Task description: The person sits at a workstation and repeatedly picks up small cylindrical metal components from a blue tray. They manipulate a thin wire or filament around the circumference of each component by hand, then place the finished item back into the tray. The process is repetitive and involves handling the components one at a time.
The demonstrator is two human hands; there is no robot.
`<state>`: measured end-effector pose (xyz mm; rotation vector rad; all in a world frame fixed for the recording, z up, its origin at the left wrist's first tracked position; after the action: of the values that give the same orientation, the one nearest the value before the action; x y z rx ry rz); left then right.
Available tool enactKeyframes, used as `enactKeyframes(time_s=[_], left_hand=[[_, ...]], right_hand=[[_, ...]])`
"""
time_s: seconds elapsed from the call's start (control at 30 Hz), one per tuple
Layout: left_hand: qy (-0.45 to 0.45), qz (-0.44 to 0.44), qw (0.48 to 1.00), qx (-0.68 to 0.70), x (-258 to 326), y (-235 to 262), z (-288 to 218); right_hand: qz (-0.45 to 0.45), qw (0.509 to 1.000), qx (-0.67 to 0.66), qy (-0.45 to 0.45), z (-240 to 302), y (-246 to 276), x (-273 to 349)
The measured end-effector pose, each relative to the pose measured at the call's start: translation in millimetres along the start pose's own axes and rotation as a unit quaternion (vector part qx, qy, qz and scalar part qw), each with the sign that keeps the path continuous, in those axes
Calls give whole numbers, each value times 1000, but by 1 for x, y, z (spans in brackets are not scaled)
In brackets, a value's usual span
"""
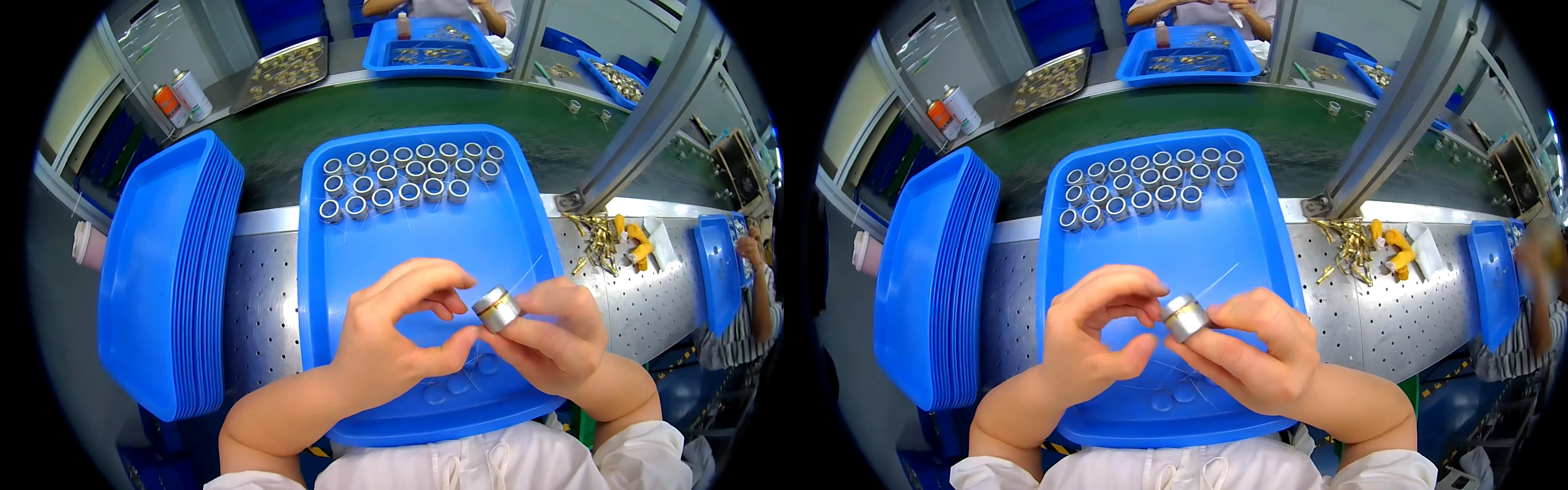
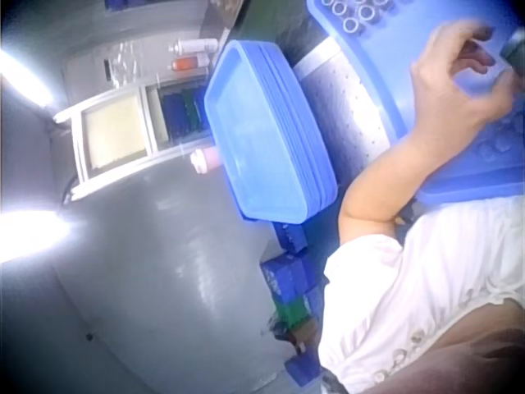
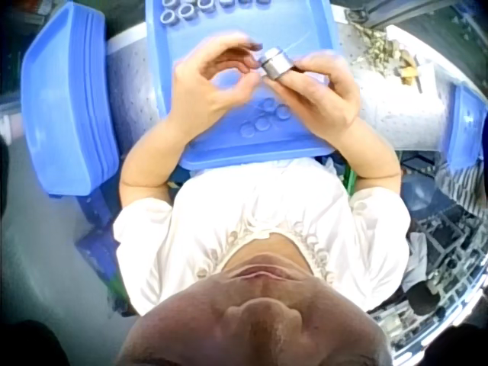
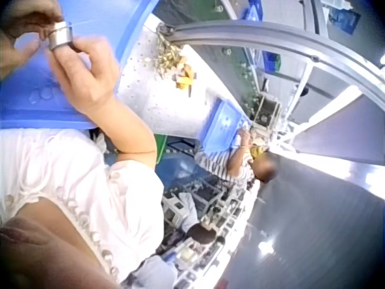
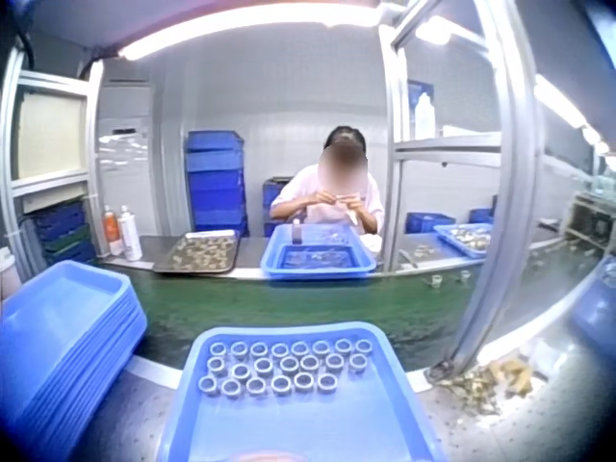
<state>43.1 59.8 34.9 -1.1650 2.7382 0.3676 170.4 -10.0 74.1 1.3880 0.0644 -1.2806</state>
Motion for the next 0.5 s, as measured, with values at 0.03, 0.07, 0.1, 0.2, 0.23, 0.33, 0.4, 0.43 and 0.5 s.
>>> enactKeyframes(time_s=[0.03, 0.07, 0.1, 0.2, 0.23, 0.33, 0.4, 0.43, 0.5], left_hand=[[22, 13, 997, 72, 0, -5, 7], [45, 26, 988, 144, 0, -11, 14], [67, 38, 974, 215, 0, -17, 20], [98, 90, 947, 291, 0, -26, 27], [106, 80, 943, 305, -1, -25, 27], [117, 58, 936, 326, -4, -19, 27], [111, 61, 943, 308, -4, -15, 26], [115, 66, 948, 290, -4, -14, 26], [129, 75, 954, 259, -1, -15, 26]], right_hand=[[-6, 1000, 12, 1, -1, 2, 0], [5, 1000, 19, 13, 1, 1, 0], [15, 999, 26, 25, 1, 0, 1], [31, 998, 29, 39, 3, -3, 1], [34, 998, 28, 40, 3, -3, 1], [58, 996, -62, -5, -9, -5, -4], [7, 982, -165, -90, -30, 1, 0], [-19, 967, -216, -132, -41, 4, 3], [71, 968, -202, -133, -45, 0, -5]])
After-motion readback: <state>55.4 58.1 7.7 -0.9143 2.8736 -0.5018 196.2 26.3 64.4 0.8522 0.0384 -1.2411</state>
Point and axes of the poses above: each hand's wrist, its own x-axis away from the middle knuckle, its own y-axis out of the back of the hand, z = x × y, the point moved 8 cm from there along -x, towards the middle knuckle, and after that the axes turned 13 degrees about z, right-handed, at the moved point
